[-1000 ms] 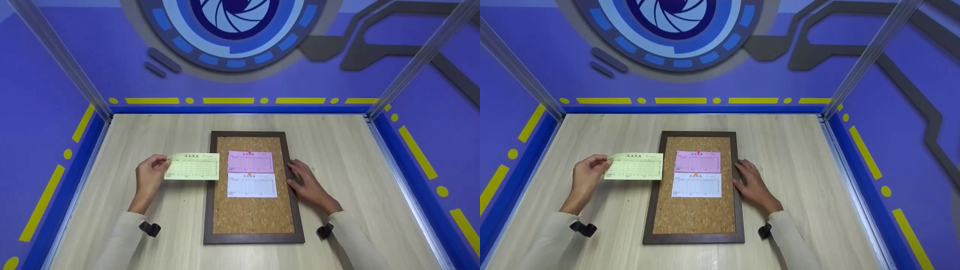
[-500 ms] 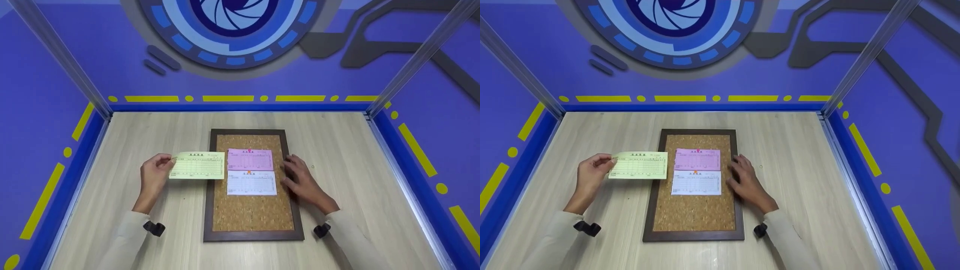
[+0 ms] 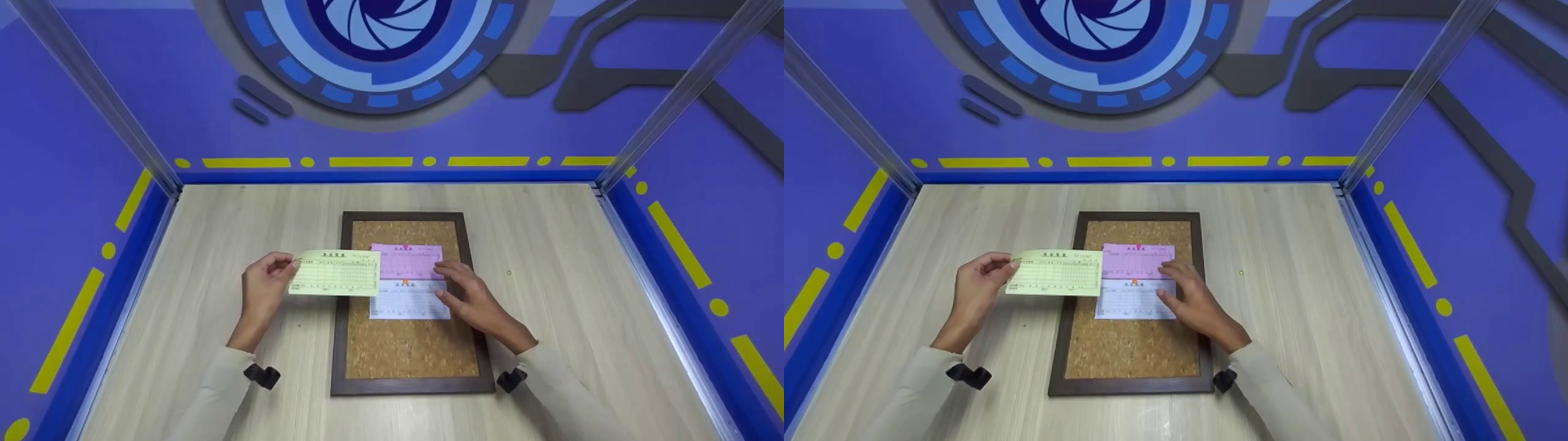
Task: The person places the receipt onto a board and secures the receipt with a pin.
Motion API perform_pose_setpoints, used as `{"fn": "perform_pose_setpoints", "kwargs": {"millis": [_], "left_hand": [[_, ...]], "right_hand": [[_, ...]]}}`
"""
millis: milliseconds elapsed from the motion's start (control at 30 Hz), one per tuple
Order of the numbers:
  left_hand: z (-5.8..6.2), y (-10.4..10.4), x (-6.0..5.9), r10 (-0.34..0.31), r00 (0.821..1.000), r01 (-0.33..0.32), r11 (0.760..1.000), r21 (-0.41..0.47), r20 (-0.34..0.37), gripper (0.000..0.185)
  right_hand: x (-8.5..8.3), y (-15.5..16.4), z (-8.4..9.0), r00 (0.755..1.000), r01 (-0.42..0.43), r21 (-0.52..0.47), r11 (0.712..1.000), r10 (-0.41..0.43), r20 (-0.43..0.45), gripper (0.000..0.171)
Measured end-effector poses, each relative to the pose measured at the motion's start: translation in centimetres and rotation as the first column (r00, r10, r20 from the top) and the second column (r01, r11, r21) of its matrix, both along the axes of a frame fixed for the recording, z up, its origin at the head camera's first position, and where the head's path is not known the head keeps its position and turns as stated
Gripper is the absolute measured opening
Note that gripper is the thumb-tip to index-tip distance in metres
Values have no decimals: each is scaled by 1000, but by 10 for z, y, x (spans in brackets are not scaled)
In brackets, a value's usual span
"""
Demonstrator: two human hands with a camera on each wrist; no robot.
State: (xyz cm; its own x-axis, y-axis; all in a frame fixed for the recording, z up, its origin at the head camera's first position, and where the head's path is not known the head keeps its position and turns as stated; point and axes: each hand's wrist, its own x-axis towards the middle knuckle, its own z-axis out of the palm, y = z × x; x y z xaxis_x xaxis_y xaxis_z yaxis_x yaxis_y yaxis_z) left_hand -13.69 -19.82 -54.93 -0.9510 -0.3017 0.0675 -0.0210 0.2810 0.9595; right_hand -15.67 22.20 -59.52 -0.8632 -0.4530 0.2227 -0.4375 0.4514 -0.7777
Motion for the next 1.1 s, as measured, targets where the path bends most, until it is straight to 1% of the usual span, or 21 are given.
{"fn": "perform_pose_setpoints", "kwargs": {"millis": [133,267,367,533,667,867,1000,1100], "left_hand": [[1,8,1,-10,1000,10,1000,2,-7,10],[2,17,2,-27,999,28,999,19,-27,9],[1,23,2,-42,999,43,998,34,-29,9],[3,33,2,-46,998,48,997,64,-34,8],[4,40,2,-66,997,71,993,97,-49,10],[3,51,0,-93,992,105,983,151,-83,9],[2,57,0,-99,990,113,982,149,-104,8],[1,60,0,-105,989,119,983,142,-108,8]], "right_hand": [[4,-14,5,1000,-2,-47,999,3,20,44],[8,-26,9,998,10,-64,998,-6,65,41],[10,-33,12,997,17,-73,997,-11,80,38],[10,-44,19,997,15,-123,992,-5,81,36],[9,-53,23,993,36,-173,984,-16,115,34],[8,-60,27,986,111,-219,969,-80,148,18],[8,-60,27,984,149,-232,961,-120,134,6],[7,-58,26,982,164,-244,956,-135,133,3]]}}
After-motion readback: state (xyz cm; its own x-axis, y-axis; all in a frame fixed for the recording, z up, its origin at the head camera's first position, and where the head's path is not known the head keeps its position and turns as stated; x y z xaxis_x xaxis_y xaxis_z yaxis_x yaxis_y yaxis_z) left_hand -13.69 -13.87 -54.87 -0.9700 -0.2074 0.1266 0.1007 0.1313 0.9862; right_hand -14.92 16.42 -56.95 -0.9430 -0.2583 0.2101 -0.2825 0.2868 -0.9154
